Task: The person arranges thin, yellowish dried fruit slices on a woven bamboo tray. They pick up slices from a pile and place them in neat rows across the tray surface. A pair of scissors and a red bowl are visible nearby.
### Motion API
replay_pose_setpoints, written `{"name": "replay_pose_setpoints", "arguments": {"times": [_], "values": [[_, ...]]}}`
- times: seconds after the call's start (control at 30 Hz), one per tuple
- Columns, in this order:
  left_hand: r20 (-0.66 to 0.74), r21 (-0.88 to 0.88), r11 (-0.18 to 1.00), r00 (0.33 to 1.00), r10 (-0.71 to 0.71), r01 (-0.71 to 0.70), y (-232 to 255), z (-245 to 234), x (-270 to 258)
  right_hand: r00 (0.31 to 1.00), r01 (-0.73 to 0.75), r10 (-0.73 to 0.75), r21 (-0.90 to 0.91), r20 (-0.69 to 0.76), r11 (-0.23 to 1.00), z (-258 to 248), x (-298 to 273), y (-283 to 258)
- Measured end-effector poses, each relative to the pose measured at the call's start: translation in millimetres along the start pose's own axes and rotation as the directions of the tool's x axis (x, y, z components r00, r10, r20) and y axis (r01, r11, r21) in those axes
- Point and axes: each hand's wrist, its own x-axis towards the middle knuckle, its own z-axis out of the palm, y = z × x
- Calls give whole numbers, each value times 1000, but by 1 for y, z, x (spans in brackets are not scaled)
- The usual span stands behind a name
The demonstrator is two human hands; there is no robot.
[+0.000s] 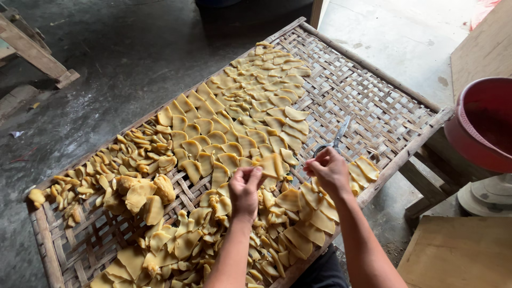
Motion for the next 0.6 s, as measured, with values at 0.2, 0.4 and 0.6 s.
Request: {"name": "replay_pose_setpoints", "arguments": {"times": [0.2, 0.4, 0.6], "values": [[15, 185, 982, 999, 37, -39, 3, -11, -3, 947, -96, 42, 154, 318, 983, -1, -11, -21], [212, 113, 989, 975, 68, -94, -3, -3, -11, 928, 205, -141, -155, 346, 966, 29, -21, -18], [50, 237, 967, 995, 84, -93, 5, -21, -6, 957, 87, -41, -151, 288, 985, 29, 1, 10]]}}
